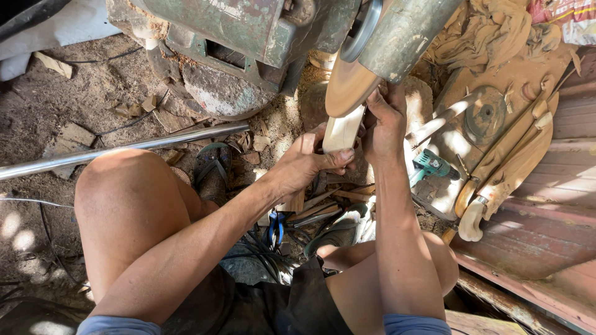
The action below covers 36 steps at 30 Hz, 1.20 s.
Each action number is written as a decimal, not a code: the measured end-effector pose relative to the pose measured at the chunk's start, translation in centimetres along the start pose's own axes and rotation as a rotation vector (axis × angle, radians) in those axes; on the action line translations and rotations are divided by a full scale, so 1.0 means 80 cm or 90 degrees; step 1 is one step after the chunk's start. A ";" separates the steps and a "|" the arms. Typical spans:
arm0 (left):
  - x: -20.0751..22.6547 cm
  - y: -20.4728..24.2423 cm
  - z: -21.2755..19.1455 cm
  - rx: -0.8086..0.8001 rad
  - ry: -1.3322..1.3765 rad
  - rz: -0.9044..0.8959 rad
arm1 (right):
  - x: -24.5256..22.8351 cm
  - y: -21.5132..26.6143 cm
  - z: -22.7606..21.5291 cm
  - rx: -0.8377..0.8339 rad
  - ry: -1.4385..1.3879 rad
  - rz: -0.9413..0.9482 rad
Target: The person sits on the ground and uses a bench grinder to shape and smooth a small piece of wood. They hold the wood with both hands, repeatedly pressing it against the spinning wheel and rotating it to work different edges.
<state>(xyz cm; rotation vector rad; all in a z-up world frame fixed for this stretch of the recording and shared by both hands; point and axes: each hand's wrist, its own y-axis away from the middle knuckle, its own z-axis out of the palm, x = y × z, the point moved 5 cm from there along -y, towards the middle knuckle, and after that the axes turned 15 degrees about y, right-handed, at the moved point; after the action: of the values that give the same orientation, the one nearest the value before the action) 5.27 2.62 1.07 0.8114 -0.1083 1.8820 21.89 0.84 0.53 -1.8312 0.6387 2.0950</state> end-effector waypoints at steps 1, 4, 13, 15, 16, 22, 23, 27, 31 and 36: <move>-0.002 -0.001 0.000 -0.003 0.009 0.001 | -0.003 0.001 0.001 -0.011 0.005 -0.018; -0.007 0.003 -0.003 -0.039 0.013 0.013 | -0.011 0.008 0.006 -0.040 0.030 -0.064; -0.040 0.029 -0.019 -0.004 0.015 -0.055 | -0.026 0.043 0.027 -0.074 0.160 -0.096; -0.043 0.036 -0.019 0.004 -0.024 -0.051 | -0.027 0.054 0.029 -0.076 0.171 -0.092; -0.044 0.040 -0.020 0.007 -0.044 -0.049 | -0.027 0.060 0.030 -0.082 0.170 -0.085; -0.041 0.047 -0.016 0.006 -0.077 -0.025 | -0.035 0.065 0.035 -0.078 0.137 -0.110; -0.039 0.045 -0.015 0.003 -0.056 -0.020 | -0.036 0.063 0.036 -0.073 0.144 -0.123; -0.029 0.035 -0.010 -0.002 -0.008 -0.005 | -0.037 0.050 0.036 -0.090 0.082 -0.093; -0.019 0.032 -0.005 -0.011 -0.001 -0.005 | -0.036 0.040 0.033 -0.079 0.088 -0.119; -0.008 0.020 0.000 -0.018 0.014 0.024 | -0.027 0.024 0.026 -0.050 0.095 -0.109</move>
<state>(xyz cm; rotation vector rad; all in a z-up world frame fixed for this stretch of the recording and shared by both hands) 4.07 1.40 1.18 0.7734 -0.1371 1.9198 19.51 0.36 3.12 -2.0220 0.4221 1.9119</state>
